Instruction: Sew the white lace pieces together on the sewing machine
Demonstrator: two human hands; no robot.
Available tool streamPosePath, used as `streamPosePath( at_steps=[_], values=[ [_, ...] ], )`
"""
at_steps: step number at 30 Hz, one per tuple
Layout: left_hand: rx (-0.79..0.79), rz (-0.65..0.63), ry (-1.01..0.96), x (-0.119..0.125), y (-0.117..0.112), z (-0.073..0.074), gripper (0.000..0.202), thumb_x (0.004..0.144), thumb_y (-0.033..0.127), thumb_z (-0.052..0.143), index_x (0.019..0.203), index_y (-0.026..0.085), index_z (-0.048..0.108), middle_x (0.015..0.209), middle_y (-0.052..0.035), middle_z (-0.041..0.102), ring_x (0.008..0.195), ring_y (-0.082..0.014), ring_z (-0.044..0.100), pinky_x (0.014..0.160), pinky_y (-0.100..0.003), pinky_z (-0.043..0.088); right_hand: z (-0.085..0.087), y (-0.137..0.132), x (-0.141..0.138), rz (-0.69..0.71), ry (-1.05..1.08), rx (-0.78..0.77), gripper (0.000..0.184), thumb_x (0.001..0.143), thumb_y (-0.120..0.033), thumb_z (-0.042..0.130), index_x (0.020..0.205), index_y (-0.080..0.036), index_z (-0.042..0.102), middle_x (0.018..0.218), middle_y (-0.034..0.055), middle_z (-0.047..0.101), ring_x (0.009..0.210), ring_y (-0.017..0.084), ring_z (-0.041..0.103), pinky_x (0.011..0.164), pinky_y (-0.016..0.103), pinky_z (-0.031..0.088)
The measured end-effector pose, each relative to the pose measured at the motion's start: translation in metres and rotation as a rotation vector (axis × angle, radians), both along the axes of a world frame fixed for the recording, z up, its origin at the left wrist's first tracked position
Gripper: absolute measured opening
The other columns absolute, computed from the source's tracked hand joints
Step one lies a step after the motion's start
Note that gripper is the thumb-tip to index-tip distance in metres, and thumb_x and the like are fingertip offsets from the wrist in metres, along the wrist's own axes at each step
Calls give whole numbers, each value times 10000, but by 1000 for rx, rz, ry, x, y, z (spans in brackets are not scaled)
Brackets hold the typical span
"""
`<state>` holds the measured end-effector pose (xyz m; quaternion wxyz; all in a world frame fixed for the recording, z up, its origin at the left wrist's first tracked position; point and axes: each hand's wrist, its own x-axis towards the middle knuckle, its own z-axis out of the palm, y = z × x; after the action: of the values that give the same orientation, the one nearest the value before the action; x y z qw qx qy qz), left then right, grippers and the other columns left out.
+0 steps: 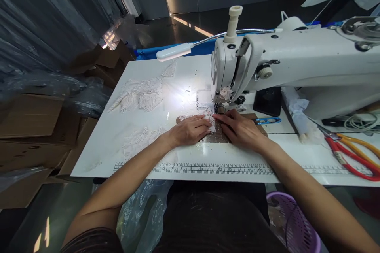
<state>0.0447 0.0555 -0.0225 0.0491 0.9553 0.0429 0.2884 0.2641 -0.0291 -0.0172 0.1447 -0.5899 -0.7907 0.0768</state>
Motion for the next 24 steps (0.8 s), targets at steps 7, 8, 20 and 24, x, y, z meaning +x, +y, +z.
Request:
streamPosePath(
  at_steps=[7, 8, 20, 24],
  values=[
    [41, 7, -1, 0, -1, 1, 86, 929, 160, 570, 941, 123, 646, 1006, -55, 718, 997, -162, 688, 1007, -399, 570, -4, -1, 11, 94, 56, 27, 423, 971, -284, 422, 1378, -294, 537, 1089, 101, 558, 838, 184, 594, 727, 301, 484],
    [57, 3, 1, 0, -1, 2, 89, 931, 163, 568, 930, 121, 646, 1009, -56, 717, 996, -159, 687, 1011, -396, 568, -3, -1, 9, 96, 26, 36, 423, 970, -285, 422, 1377, -294, 539, 1076, 103, 559, 832, 188, 591, 708, 299, 478],
    [166, 2, 109, 0, -3, 2, 170, 960, 221, 535, 923, 92, 639, 1004, -97, 705, 966, -178, 681, 887, -335, 609, 1, -3, -7, -5, -101, 28, 404, 979, -307, 362, 1329, -291, 565, 1005, 116, 579, 753, 219, 581, 570, 302, 425],
    [30, 0, 39, 0, -1, 0, 116, 944, 165, 551, 983, 96, 638, 1013, -84, 709, 990, -157, 680, 990, -355, 568, -4, -2, 6, 14, 142, -8, 409, 976, -296, 381, 1353, -252, 536, 1037, 100, 595, 841, 213, 613, 738, 345, 504]
  ],
)
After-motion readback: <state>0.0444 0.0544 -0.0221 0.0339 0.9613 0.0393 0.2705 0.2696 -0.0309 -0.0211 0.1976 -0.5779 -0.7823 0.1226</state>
